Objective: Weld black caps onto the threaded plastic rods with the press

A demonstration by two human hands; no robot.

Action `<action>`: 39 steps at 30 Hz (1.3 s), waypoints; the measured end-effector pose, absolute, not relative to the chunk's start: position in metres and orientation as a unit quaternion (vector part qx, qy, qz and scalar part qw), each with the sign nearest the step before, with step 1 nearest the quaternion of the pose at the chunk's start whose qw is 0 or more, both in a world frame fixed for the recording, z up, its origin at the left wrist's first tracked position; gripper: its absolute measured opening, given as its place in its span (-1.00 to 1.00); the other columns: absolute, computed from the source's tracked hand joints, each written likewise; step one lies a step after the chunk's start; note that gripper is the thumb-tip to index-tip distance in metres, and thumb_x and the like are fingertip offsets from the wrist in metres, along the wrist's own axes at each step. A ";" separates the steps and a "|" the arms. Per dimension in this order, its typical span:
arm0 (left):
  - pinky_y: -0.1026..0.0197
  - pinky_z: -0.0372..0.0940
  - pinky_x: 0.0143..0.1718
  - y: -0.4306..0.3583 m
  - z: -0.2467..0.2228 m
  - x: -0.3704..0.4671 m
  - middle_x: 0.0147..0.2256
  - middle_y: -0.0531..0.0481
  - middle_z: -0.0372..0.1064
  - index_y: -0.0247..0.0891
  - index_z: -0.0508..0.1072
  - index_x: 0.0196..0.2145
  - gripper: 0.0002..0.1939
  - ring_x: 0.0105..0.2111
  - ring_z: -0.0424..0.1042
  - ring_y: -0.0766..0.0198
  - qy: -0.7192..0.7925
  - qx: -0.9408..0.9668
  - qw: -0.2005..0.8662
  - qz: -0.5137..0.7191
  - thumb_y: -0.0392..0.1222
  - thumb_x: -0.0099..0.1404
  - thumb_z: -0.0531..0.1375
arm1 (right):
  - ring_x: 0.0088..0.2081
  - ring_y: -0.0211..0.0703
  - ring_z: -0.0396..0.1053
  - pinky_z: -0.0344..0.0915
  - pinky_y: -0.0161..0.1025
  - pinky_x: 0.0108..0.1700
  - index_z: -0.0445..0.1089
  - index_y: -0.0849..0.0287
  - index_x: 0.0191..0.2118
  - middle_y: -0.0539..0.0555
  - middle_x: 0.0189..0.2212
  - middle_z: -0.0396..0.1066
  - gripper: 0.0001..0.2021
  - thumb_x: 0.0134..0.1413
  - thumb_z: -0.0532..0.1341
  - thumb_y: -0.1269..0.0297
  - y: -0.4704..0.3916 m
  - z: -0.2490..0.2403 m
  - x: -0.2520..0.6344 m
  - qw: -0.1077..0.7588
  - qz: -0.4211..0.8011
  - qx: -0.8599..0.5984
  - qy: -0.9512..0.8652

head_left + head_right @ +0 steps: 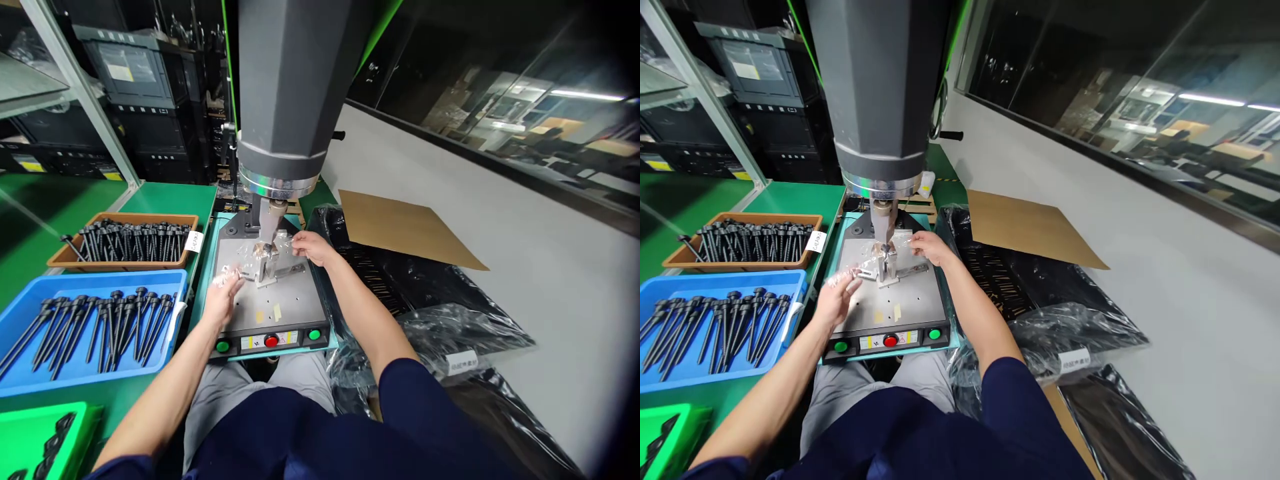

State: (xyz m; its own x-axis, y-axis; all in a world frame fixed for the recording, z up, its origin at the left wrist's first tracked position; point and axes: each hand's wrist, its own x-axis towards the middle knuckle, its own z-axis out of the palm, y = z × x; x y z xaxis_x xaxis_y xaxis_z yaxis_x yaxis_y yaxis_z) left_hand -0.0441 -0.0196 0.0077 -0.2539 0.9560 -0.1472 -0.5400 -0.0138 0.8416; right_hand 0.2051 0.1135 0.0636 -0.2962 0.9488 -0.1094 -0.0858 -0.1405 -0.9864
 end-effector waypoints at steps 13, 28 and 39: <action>0.21 0.39 -0.24 0.076 0.052 -0.072 -0.18 -0.15 0.50 -0.30 0.48 -0.28 -0.75 -0.28 0.48 0.26 0.488 0.251 0.582 0.600 -0.07 0.17 0.29 | -0.37 -0.22 0.46 0.41 -0.27 -0.29 0.29 0.14 -0.41 -0.06 -0.50 0.44 -0.63 -0.31 0.50 0.36 -0.047 0.012 0.128 0.604 0.704 -0.319 -0.193; 0.08 0.43 -0.09 -0.071 -0.023 -0.027 -0.19 -0.21 0.51 -0.30 0.47 -0.09 -0.59 -0.11 0.52 0.11 0.260 -0.011 0.766 0.588 0.09 0.35 0.10 | -0.36 -0.28 0.44 0.36 -0.30 -0.20 0.36 0.18 -0.40 -0.02 -0.39 0.49 -0.73 -0.23 0.45 0.45 -0.050 -0.003 0.077 0.565 0.755 -0.263 -0.207; 0.50 0.38 -0.52 -0.060 0.008 -0.063 -0.40 0.07 0.46 -0.25 0.47 -0.07 -0.66 -0.52 0.44 0.49 0.406 0.126 0.645 0.635 -0.45 0.20 0.22 | -0.60 -0.29 0.29 0.10 -0.43 -0.70 0.32 0.24 -0.27 0.07 -0.51 0.38 -0.62 0.28 0.07 -0.04 0.079 0.017 0.157 0.500 0.753 -0.427 -0.037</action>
